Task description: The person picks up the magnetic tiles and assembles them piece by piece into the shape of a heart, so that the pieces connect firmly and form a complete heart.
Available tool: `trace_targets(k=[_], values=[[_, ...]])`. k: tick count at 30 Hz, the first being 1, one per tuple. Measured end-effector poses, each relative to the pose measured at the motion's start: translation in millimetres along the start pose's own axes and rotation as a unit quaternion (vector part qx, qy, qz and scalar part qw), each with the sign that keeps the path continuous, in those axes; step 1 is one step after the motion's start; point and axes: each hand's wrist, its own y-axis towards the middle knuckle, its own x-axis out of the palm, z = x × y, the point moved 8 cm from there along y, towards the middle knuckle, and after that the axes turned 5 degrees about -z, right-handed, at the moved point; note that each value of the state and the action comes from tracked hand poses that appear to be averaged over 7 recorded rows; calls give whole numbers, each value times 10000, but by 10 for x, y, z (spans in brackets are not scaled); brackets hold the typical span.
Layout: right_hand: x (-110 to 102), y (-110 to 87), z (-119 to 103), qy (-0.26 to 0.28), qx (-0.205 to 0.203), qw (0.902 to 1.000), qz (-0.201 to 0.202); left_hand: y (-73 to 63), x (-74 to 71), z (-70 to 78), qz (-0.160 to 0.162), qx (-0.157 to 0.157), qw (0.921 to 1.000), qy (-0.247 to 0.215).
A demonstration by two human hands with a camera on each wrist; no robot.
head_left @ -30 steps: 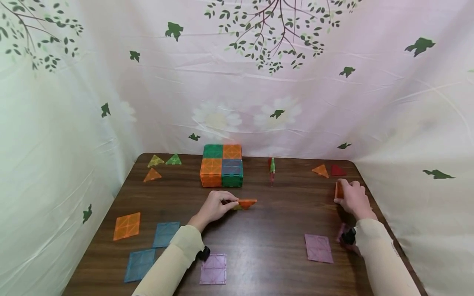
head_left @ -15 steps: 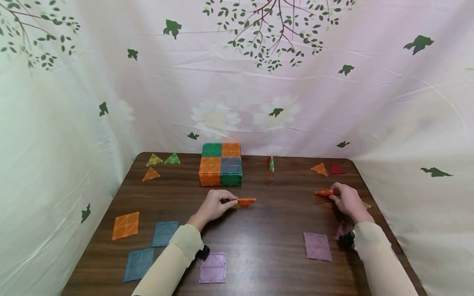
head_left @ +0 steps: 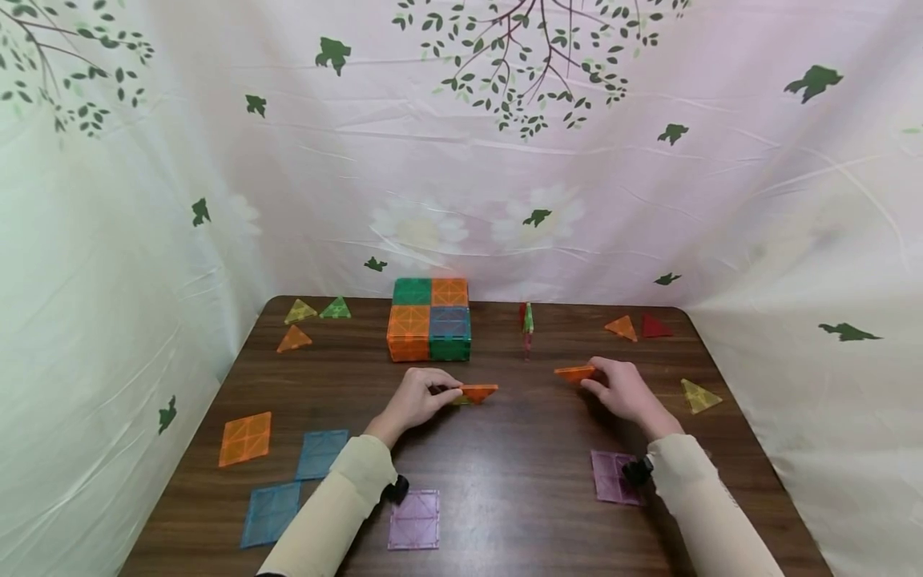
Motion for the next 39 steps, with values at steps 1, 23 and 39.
trace_targets(k=[1,23,39], values=[[30,26,-65,55,-67,10000,-44,-1,2,-2,-3,-2,10000,-12],[595,372,-1003,-160,-1017,9905,-907,35,6,-41,56,-49,10000,-24],[735,465,-1227,-1185,-1236,9785,-1151,51,24,-56,15,-108,9999,-57]])
